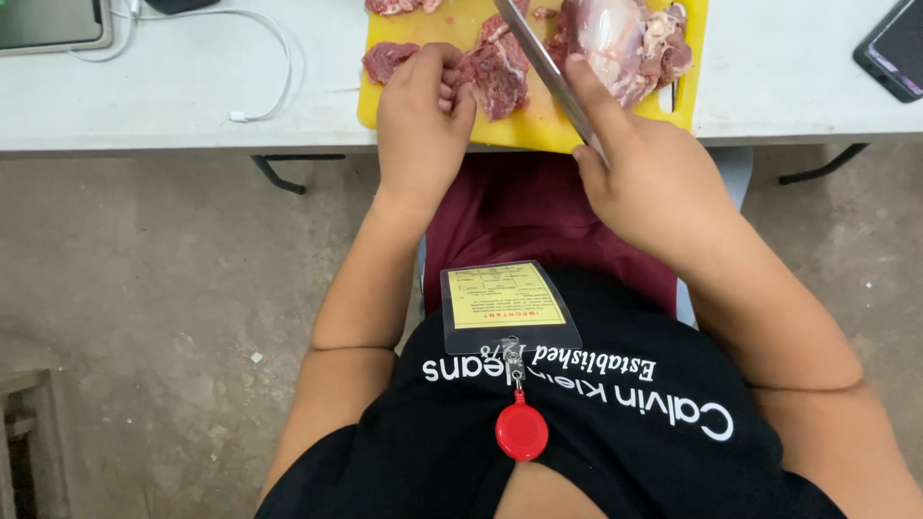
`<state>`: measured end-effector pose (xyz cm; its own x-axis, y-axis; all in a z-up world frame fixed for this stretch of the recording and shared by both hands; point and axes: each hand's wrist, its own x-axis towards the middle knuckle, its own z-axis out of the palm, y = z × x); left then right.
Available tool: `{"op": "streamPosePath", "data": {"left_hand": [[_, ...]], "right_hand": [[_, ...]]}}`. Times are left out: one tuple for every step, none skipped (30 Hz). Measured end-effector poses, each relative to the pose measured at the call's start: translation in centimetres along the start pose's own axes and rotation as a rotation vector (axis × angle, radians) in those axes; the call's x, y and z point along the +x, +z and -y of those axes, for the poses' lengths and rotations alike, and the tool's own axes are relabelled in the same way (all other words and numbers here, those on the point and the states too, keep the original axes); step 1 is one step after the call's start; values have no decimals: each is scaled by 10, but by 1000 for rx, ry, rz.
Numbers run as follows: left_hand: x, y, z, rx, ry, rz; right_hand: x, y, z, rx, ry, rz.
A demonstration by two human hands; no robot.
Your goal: The person cuts a large piece of raw meat into smaller chunks using a knife on a yellow cutting board placed on their lap. They hold the meat with their left hand and slice it with their right hand, moving the cut pieces aside on the board.
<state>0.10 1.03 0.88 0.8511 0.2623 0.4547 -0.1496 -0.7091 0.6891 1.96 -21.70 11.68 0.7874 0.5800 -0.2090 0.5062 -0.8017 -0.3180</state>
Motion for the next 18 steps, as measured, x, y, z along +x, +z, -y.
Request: {"op": "streamPosePath", "data": {"left_hand": [[1, 2, 3, -50, -20, -54], [3, -7, -1, -47, -14, -57], [4, -16, -4, -76, -51, -83], [4, -24, -8, -104, -87, -110], [6, -29, -5, -104, -91, -107], [8, -35, -1, -179, -115, -130], [9, -40, 2, -254, -140, -155], [10, -41, 4, -253, -145, -155], [12, -41, 5, -252, -124, -149], [14, -41, 6, -252, -104, -143], [14, -39, 4, -256, -102, -142], [14, -36, 1, -249, -107, -107], [14, -35, -1, -240, -112, -69], [11, -34, -4, -242, -109, -64], [9, -32, -7, -225, -112, -72], [7, -31, -10, -209, -115, -79], [5, -32, -14, -205, -112, -79], [3, -33, -17, -244, -173, -60]], "right_hand": [[8, 2, 2, -46, -34, -32], [10, 3, -1, -45, -36, -38], [12, 4, -4, -57, -91, -66], [14, 5, -8, -69, -145, -94], [12, 6, -12, -66, -145, -90], [11, 8, -16, -19, -112, -107], [9, 9, -20, 27, -81, -123], [5, 11, -21, 28, -83, -118], [2, 13, -22, 167, -39, -118], [-2, 14, -24, 308, 5, -117], [-4, 17, -20, 306, 9, -119], [-5, 20, -16, 359, 18, -47], [-7, 23, -12, 416, 28, 25], [-2, 24, -5, 418, 32, 22], [2, 25, 2, 373, 15, 90], [7, 25, 9, 328, -3, 158], [14, 27, 13, 331, -5, 156], [22, 29, 18, 303, 16, 173]]}}
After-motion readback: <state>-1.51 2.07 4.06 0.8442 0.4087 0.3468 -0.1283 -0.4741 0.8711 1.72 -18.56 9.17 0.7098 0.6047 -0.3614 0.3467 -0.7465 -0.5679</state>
